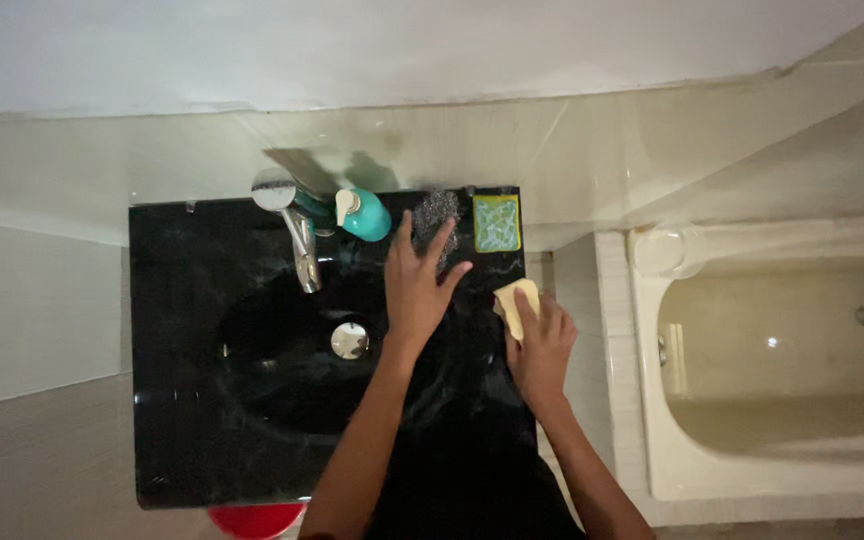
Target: The person wipes a black marble bathroom sink and countertop using a yellow sponge. They clean the basin, faucet, and surrounding surfaces, occasionally dipping the sponge into a red bucket of water.
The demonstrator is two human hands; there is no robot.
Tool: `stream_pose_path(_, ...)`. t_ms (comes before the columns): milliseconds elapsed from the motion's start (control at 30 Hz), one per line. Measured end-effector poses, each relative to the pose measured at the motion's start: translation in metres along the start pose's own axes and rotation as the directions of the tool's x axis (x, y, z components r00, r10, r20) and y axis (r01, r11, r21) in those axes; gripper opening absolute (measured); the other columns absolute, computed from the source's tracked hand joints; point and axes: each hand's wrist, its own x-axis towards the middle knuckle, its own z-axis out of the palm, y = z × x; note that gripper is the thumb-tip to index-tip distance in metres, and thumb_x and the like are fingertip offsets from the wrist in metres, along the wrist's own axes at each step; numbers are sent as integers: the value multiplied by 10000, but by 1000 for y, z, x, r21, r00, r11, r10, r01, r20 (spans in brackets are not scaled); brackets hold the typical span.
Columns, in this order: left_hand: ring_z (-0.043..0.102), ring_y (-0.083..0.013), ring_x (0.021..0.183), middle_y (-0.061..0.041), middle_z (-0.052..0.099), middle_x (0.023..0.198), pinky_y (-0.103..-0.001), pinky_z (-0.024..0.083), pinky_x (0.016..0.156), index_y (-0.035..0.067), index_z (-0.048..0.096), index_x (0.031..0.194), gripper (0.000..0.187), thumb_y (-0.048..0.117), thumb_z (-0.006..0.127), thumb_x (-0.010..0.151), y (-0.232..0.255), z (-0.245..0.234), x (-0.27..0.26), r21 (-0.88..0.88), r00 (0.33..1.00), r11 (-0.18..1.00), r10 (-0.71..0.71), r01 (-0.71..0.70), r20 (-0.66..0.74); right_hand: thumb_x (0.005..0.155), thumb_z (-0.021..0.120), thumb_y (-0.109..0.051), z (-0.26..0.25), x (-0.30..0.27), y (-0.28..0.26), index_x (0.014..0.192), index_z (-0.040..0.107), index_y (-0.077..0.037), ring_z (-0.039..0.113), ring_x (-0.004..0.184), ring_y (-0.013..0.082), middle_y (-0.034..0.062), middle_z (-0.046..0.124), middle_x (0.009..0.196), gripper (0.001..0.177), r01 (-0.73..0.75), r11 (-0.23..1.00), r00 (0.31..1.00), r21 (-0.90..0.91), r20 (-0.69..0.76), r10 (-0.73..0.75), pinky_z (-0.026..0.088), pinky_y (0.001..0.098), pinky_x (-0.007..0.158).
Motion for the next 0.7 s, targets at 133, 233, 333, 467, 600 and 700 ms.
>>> stream_pose_path(133,481,-458,1318,-249,440,1511,-530,441,1067,175,594,1433,480,125,677,963,-9,0,10,-24,997,998,-55,56,50,806,796,-113,9,3,-13,1479,533,-157,512,1209,428,229,530,1400,725,34,996,999,-86,-2,-34,416,551,977)
stream_pose_path(233,494,-453,1326,-204,509,1463,-510,454,1078,114,579,1393,431,66,652,971,-25,-6,-2,-121,993,986,-113,115,23,796,810,-129,20,11,-24,1483,535,-150,512,1222,446,234,531,1395,740,49,992,999,-113,10,-48,419,545,947)
stream_pose_path(333,504,-441,1313,-196,539,1409,-504,456,1070,59,549,1383,425,66,661,974,-38,-16,-27,-216,987,966,-152,140,-42,762,814,-135,32,20,-43,1480,533,-143,523,1226,436,221,541,1394,771,58,993,998,-107,13,-57,428,557,982)
stream_pose_path(467,505,-426,1320,-197,545,1394,-492,463,1043,23,520,1383,418,78,667,996,-52,-28,-60,-250,984,958,-162,140,-68,765,879,-355,36,27,-66,1419,554,-116,527,1129,441,242,550,1323,768,102,990,989,-97,-101,-111,413,590,903)
stream_pose_path(600,528,-402,1300,-200,543,1385,-476,485,1034,34,519,1372,421,103,671,986,-59,-34,-87,-312,977,932,-208,183,-47,862,830,-233,28,19,-76,1417,605,-150,546,1167,390,180,575,1331,605,68,992,994,-104,-78,-76,453,529,977)
stream_pose_path(700,555,-383,1294,-186,576,1390,-481,492,1056,46,531,1361,405,104,671,986,-64,-37,-95,-317,977,934,-197,162,-81,845,826,-241,28,15,-85,1359,627,-128,564,1092,389,190,588,1267,562,62,987,995,-149,-69,-73,470,507,903)
